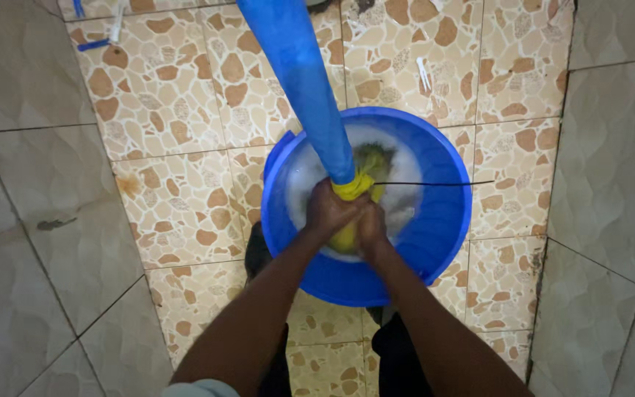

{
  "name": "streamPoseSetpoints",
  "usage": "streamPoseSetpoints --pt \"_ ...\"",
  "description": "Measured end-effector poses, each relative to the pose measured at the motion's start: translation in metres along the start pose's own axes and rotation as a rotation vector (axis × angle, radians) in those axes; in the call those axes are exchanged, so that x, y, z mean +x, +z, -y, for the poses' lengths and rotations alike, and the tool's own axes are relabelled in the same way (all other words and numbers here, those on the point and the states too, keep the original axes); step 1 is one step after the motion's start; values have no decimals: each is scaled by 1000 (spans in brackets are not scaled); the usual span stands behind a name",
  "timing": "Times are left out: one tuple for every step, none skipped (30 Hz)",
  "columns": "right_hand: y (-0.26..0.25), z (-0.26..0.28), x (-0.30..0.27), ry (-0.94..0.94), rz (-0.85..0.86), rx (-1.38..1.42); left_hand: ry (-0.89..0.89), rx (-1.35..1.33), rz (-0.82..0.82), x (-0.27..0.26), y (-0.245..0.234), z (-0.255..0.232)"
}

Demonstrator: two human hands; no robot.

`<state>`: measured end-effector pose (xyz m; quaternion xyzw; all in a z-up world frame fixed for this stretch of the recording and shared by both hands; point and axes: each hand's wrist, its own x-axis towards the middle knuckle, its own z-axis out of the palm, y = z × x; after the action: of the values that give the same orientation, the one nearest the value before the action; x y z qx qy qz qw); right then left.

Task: The person prepares a cleaning solution in a bucket, rinses a yellow mop head in the water, and then wrings the mop head by hand around the end of the blue mop pole.

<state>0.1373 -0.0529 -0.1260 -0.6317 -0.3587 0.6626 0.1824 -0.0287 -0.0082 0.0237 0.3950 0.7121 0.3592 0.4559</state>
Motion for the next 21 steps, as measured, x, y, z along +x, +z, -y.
streamPoseSetpoints --pt "5 7 -11 125 -163 -273 -3 3 -4 -4 0 -4" --pt "7 15 -20 126 -157 -273 -61 4 -21 -9 0 -8" --pt "8 23 -29 136 -197 -69 -120 2 -37 -14 1 -14" --pt "10 29 -36 146 -236 135 -124 4 -40 -17 0 -19" --pt "11 34 -44 146 -235 135 -115 -29 -110 -19 0 -23" --pt "9 36 -54 130 -239 182 -105 -62 -179 -22 0 -28" --pt "11 42 -50 93 -236 241 -83 -55 -188 -17 -3 -33" --pt "9 47 -47 215 -298 187 -127 -40 -184 -17 -5 -39" --pt "5 45 -50 343 -364 132 -175 -26 -175 -23 -6 -42" --pt "4 36 -61 277 -340 232 -149 -14 -160 -32 -9 -45" --pt "4 29 -66 201 -312 334 -114 -2 -150 -34 -11 -47" --pt "4 21 -63 147 -286 357 -85 4 -159 -31 -12 -50" --pt "0 11 -64 92 -275 177 -111 -13 -177 -35 -10 -52" --pt "-3 2 -65 27 -277 -7 -137 -31 -195 -39 -8 -54" --pt "-2 -4 -62 -101 -285 -296 -117 -25 -200 -41 -6 -56" --pt "-2 -8 -61 -206 -313 -496 -177 41 -194 -42 -5 -59" --pt "-3 -9 -60 -290 -352 -648 -238 106 -189 -39 -7 -61" --pt "-4 -10 -64 -262 -384 -757 -220 109 -196 -30 -11 -63" --pt "-6 -10 -74 -255 -380 -758 -201 93 -96 -32 -14 -69" --pt "-5 -7 -80 -156 -384 -741 -180 76 3 -35 -18 -75" --pt "-5 -2 -84 -67 -393 -721 -176 76 1 -38 -21 -81"
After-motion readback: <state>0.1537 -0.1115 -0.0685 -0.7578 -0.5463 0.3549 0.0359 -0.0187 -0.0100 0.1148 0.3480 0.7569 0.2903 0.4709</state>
